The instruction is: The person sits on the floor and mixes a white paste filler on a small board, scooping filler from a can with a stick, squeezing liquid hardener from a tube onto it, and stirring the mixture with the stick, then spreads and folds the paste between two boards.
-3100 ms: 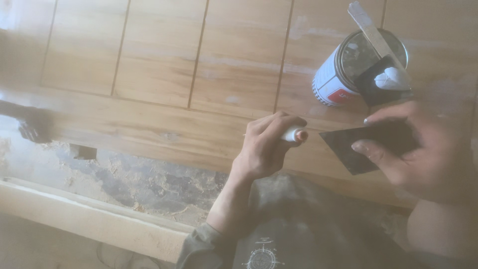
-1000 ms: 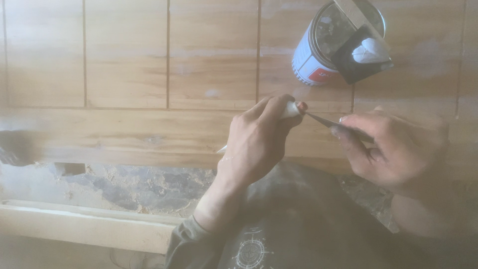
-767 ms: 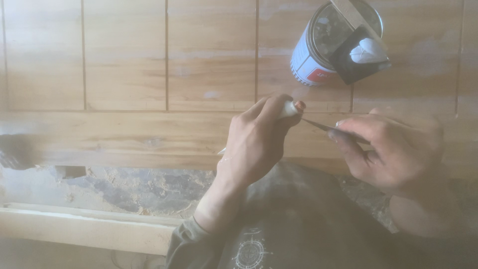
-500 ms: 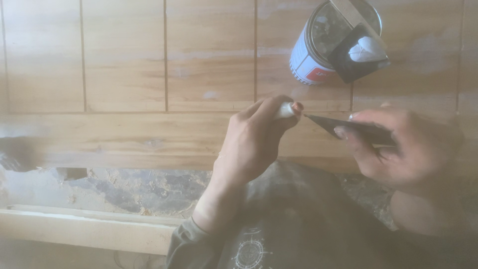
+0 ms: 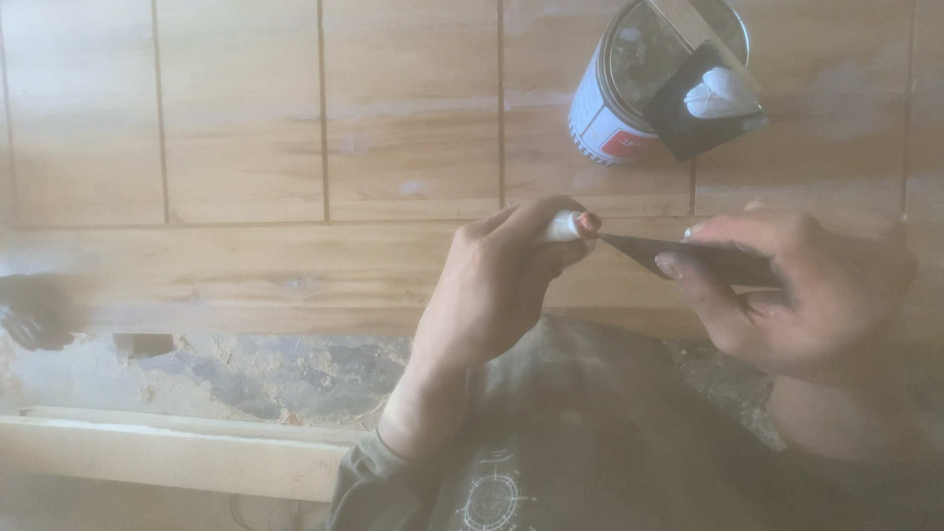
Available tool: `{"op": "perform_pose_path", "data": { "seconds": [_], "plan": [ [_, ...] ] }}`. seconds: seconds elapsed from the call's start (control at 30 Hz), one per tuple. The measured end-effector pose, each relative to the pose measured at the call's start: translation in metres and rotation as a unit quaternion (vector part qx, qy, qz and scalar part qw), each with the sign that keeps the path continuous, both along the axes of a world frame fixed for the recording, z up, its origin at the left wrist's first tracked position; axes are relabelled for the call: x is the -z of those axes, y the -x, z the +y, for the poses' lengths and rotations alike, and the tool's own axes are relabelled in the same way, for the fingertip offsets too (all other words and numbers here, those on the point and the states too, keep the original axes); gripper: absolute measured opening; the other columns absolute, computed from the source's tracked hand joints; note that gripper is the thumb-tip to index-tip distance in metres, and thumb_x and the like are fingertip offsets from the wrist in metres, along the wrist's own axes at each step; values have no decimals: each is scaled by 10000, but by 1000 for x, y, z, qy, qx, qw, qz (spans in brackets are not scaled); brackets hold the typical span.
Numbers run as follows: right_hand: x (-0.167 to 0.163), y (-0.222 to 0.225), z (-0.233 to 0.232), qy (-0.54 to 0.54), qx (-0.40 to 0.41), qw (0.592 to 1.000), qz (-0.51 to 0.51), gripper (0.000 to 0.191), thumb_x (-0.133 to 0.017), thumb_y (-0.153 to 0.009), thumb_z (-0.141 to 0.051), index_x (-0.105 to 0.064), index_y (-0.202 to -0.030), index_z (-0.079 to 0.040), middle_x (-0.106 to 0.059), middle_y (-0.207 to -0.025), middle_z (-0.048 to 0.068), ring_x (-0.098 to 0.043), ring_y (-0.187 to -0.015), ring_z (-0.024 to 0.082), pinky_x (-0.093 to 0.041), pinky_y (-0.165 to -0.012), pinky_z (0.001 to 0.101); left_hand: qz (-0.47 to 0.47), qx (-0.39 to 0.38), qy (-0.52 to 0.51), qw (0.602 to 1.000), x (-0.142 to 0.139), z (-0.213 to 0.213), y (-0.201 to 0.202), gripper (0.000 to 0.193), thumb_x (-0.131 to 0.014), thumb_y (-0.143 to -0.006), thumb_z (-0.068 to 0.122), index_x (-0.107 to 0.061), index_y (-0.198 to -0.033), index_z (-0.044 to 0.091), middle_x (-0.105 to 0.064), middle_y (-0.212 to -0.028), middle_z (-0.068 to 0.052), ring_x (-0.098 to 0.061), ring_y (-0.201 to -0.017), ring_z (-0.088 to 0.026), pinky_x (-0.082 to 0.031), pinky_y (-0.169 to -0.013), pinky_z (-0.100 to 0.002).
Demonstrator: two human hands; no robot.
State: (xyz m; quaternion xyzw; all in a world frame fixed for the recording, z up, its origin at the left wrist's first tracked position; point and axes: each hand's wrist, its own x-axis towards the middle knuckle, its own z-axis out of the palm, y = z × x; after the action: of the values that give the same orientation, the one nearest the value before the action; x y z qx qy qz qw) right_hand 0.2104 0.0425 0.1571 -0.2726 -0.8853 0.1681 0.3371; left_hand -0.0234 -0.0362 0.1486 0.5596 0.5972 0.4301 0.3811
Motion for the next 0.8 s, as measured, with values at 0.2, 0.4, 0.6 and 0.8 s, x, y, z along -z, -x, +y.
{"op": "perform_pose_path", "data": {
  "seconds": [0.2, 0.4, 0.6, 0.8],
  "plan": [
    [-4, 0, 3, -16, -18, 1000, -13, 306, -863, -831, -96, -632, -1022, -34, -698, -784, 84, -659, -638, 177, -468, -508, 271, 7, -5, -19, 1000, 2, -1, -1, 201, -702, -975, 122, -672, -1170, 85, -725, -948, -130, -726, -793, -271, -550, -695, -352],
    [-5, 3, 1, 5, -37, 999, 13, 296, -874, -871, -38, -622, -1026, -23, -699, -800, 76, -673, -652, 153, -491, -519, 244, 12, -6, -39, 999, 4, -2, -2, 206, -700, -977, 111, -668, -1179, 89, -731, -975, -122, -739, -826, -267, -561, -709, -351],
    [-10, 1, 0, -26, -36, 999, -17, 289, -870, -880, -67, -625, -1028, -25, -706, -817, 99, -678, -679, 176, -483, -529, 254, 7, -10, -41, 999, 4, -4, -3, 213, -702, -979, 108, -665, -1187, 85, -731, -987, -121, -739, -825, -269, -561, -704, -352],
    [-11, -1, -1, -6, -16, 999, -30, 292, -849, -844, -99, -643, -1036, -23, -694, -783, 94, -671, -657, 167, -484, -520, 266, 16, -7, -62, 998, 4, -5, -2, 233, -719, -969, 100, -663, -1194, 83, -726, -1019, -107, -732, -856, -274, -559, -724, -356]
  ]
}}
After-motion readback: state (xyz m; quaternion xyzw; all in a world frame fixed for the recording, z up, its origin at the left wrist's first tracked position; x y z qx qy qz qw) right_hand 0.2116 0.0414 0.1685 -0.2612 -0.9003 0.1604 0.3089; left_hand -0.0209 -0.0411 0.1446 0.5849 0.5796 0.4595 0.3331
